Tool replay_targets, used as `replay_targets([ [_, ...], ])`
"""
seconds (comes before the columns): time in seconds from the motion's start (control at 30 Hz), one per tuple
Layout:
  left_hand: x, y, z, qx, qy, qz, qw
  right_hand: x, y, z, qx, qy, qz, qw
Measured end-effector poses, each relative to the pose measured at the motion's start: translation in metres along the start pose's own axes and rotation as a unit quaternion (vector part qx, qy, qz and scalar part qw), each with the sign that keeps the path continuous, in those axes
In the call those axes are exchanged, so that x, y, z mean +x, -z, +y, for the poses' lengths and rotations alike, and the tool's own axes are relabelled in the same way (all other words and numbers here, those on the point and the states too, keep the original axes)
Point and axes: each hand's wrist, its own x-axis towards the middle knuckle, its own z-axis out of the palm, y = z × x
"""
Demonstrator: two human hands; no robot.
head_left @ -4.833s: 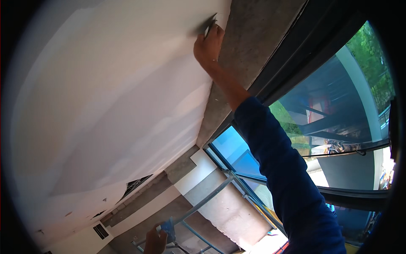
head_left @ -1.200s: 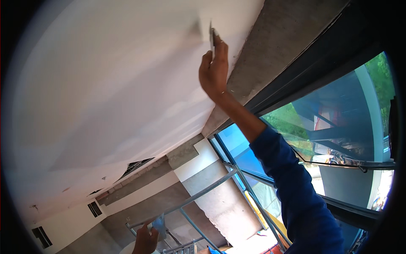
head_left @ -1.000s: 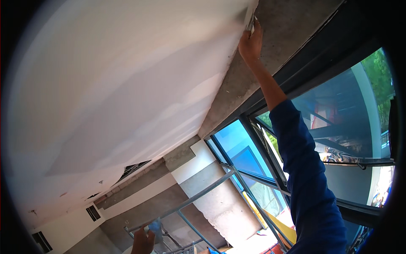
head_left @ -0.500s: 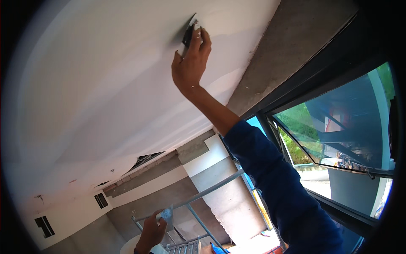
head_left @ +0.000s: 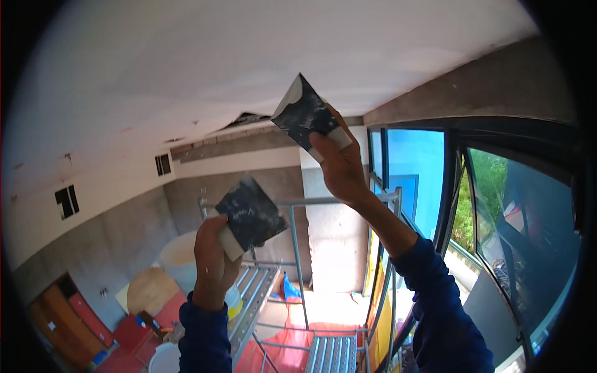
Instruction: Applying joint compound or plaster to a ceiling using a putty knife while standing on a scaffold.
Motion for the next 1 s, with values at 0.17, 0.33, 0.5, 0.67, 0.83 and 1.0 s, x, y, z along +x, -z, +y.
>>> replay_targets([
  [0.17, -0.030, 0.034, -0.045, -0.131, 0.099, 0.114, 0.980, -0.135, -0.001, 0.038, 0.001, -0.105, 0.032, 0.994],
  [0.33, -0.082, 0.082, -0.060, -0.151, 0.112, 0.206, 0.960, -0.193, -0.038, 0.072, -0.192, -0.066, -0.204, 0.958],
  [0.5, -0.176, 0.182, -0.078, -0.042, 0.098, 0.290, 0.951, -0.311, -0.032, 0.136, -0.207, -0.253, -0.296, 0.897],
  [0.67, -0.247, 0.170, -0.036, -0.122, 0.134, 0.404, 0.896, -0.443, -0.009, 0.117, 0.082, -0.631, 0.131, 0.760],
  [0.83, -0.344, 0.202, -0.068, -0.166, 0.162, 0.500, 0.834, -0.463, -0.016, 0.098, 0.213, -0.650, 0.298, 0.666],
  [1.0, -0.349, 0.212, -0.087, -0.171, 0.138, 0.557, 0.801, -0.408, -0.003, 0.163, 0.092, -0.603, 0.140, 0.780],
])
